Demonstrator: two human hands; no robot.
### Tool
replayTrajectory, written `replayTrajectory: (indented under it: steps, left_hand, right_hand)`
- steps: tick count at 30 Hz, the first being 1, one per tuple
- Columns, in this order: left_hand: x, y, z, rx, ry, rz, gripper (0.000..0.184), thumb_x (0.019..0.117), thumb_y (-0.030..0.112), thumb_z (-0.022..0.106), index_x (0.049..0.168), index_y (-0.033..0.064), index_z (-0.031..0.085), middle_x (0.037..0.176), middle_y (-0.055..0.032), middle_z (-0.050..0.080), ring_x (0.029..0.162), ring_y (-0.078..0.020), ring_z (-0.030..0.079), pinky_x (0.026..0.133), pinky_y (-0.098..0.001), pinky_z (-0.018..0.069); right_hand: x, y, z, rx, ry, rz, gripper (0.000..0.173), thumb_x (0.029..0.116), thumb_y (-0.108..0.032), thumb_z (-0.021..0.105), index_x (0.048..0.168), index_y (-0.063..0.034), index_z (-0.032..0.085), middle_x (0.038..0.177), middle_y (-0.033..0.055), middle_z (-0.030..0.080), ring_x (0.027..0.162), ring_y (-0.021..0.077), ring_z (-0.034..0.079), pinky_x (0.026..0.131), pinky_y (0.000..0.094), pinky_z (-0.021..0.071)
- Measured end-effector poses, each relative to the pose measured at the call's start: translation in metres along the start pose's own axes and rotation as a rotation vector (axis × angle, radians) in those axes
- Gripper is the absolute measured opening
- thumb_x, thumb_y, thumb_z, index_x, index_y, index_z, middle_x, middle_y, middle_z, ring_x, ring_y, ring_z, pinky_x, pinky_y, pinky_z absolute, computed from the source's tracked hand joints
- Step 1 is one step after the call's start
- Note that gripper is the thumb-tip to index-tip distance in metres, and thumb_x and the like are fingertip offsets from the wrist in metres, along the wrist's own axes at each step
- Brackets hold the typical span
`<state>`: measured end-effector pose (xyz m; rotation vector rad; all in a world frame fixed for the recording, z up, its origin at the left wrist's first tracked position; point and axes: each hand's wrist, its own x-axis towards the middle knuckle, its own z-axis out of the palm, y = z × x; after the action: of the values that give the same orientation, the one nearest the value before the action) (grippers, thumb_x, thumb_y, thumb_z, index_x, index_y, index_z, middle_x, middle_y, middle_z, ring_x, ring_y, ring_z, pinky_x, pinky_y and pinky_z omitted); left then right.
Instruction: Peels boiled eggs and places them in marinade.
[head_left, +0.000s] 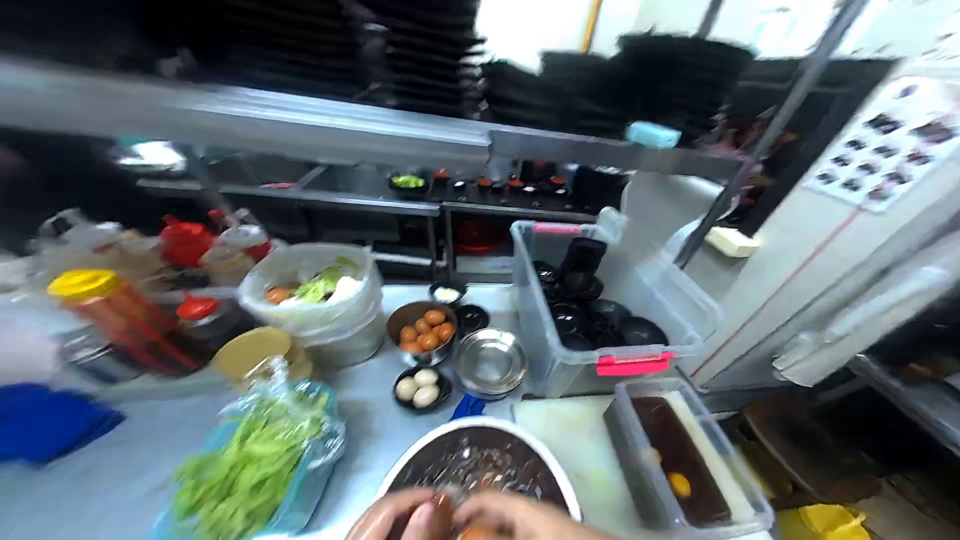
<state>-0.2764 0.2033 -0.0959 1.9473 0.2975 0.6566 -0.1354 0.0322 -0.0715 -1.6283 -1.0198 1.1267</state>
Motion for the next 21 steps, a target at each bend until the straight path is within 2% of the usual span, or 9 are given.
replayTrajectory:
  steps: [2, 3, 4, 6, 8, 10, 13, 17, 21]
  left_hand:
    - [-0.007, 0.010, 0.003, -0.114, -0.021, -0.032, 0.025, 0.1005, 0.016, 0.063, 0.118, -0.0004, 0.069, 0.108, -0.0103, 0.072, 0.095, -0.0156, 0.070, 0.084, -0.0350, 0.0608]
    - [-0.010, 0.015, 0.007, -0.138, -0.063, -0.049, 0.032, 0.0981, 0.019, 0.067, 0.124, 0.0013, 0.067, 0.114, -0.0100, 0.070, 0.099, -0.0161, 0.069, 0.083, -0.0352, 0.0609]
    - [-0.013, 0.019, 0.010, -0.127, -0.112, -0.060, 0.043, 0.0946, 0.025, 0.073, 0.131, 0.0040, 0.065, 0.123, -0.0106, 0.067, 0.105, -0.0172, 0.067, 0.085, -0.0359, 0.0603]
    - [-0.015, 0.021, 0.017, -0.029, -0.187, -0.042, 0.060, 0.0883, 0.033, 0.081, 0.140, 0.0109, 0.061, 0.137, -0.0107, 0.061, 0.121, -0.0190, 0.062, 0.097, -0.0387, 0.0570]
    - [-0.017, 0.016, 0.024, 0.029, -0.196, -0.002, 0.060, 0.0872, 0.035, 0.081, 0.139, 0.0112, 0.063, 0.138, -0.0108, 0.061, 0.129, -0.0195, 0.057, 0.108, -0.0405, 0.0511]
    - [-0.019, 0.013, 0.026, 0.020, -0.171, 0.028, 0.054, 0.0885, 0.034, 0.081, 0.134, 0.0084, 0.066, 0.134, -0.0108, 0.063, 0.127, -0.0186, 0.059, 0.107, -0.0375, 0.0523]
    - [-0.021, 0.007, 0.025, -0.083, -0.100, 0.004, 0.051, 0.0883, 0.033, 0.081, 0.130, 0.0070, 0.067, 0.131, -0.0091, 0.066, 0.120, -0.0183, 0.064, 0.100, -0.0362, 0.0576]
    - [-0.020, 0.004, 0.023, -0.297, -0.042, -0.035, 0.054, 0.0836, 0.024, 0.086, 0.129, 0.0027, 0.065, 0.128, -0.0147, 0.067, 0.114, -0.0286, 0.068, 0.095, -0.0427, 0.0610]
    - [-0.022, 0.003, 0.026, -0.325, 0.006, -0.017, 0.055, 0.0792, 0.021, 0.089, 0.126, 0.0046, 0.064, 0.126, -0.0151, 0.066, 0.112, -0.0286, 0.068, 0.092, -0.0410, 0.0622]
  right_hand:
    - [0.000, -0.002, -0.006, 0.197, 0.063, 0.048, 0.040, 0.1057, -0.029, 0.054, 0.138, -0.0051, 0.055, 0.113, 0.0118, 0.070, 0.093, 0.0200, 0.070, 0.080, 0.0400, 0.0600]
    - [0.000, 0.000, -0.009, 0.260, 0.075, 0.064, 0.039, 0.1066, -0.032, 0.052, 0.136, -0.0069, 0.054, 0.108, 0.0099, 0.070, 0.088, 0.0187, 0.070, 0.075, 0.0379, 0.0605]
    - [-0.001, 0.002, -0.009, 0.312, 0.081, 0.076, 0.037, 0.1074, -0.033, 0.050, 0.134, -0.0075, 0.054, 0.107, 0.0094, 0.070, 0.086, 0.0187, 0.070, 0.074, 0.0372, 0.0608]
    - [-0.001, 0.005, -0.008, 0.393, 0.082, 0.091, 0.036, 0.1074, -0.036, 0.050, 0.131, -0.0078, 0.054, 0.106, 0.0096, 0.069, 0.089, 0.0195, 0.070, 0.077, 0.0379, 0.0612]
    - [-0.002, 0.007, -0.005, 0.408, 0.079, 0.090, 0.037, 0.1068, -0.040, 0.052, 0.127, -0.0088, 0.054, 0.105, 0.0084, 0.068, 0.090, 0.0183, 0.069, 0.077, 0.0366, 0.0599]
    - [-0.004, 0.009, -0.003, 0.426, 0.079, 0.076, 0.038, 0.1087, -0.042, 0.047, 0.125, -0.0087, 0.055, 0.108, 0.0093, 0.067, 0.091, 0.0193, 0.069, 0.077, 0.0375, 0.0606]
    - [-0.008, 0.009, -0.004, 0.441, 0.095, 0.033, 0.042, 0.1109, -0.038, 0.036, 0.129, -0.0061, 0.056, 0.113, 0.0117, 0.068, 0.089, 0.0210, 0.070, 0.074, 0.0379, 0.0615]
    - [-0.015, 0.007, 0.000, 0.209, 0.268, -0.149, 0.028, 0.1058, -0.021, 0.054, 0.127, -0.0053, 0.061, 0.108, 0.0061, 0.069, 0.087, 0.0148, 0.069, 0.075, 0.0323, 0.0605]
    - [-0.015, 0.016, 0.003, -0.122, 0.364, -0.418, 0.026, 0.1006, -0.022, 0.065, 0.121, -0.0065, 0.067, 0.118, 0.0082, 0.066, 0.094, 0.0112, 0.066, 0.079, 0.0270, 0.0594]
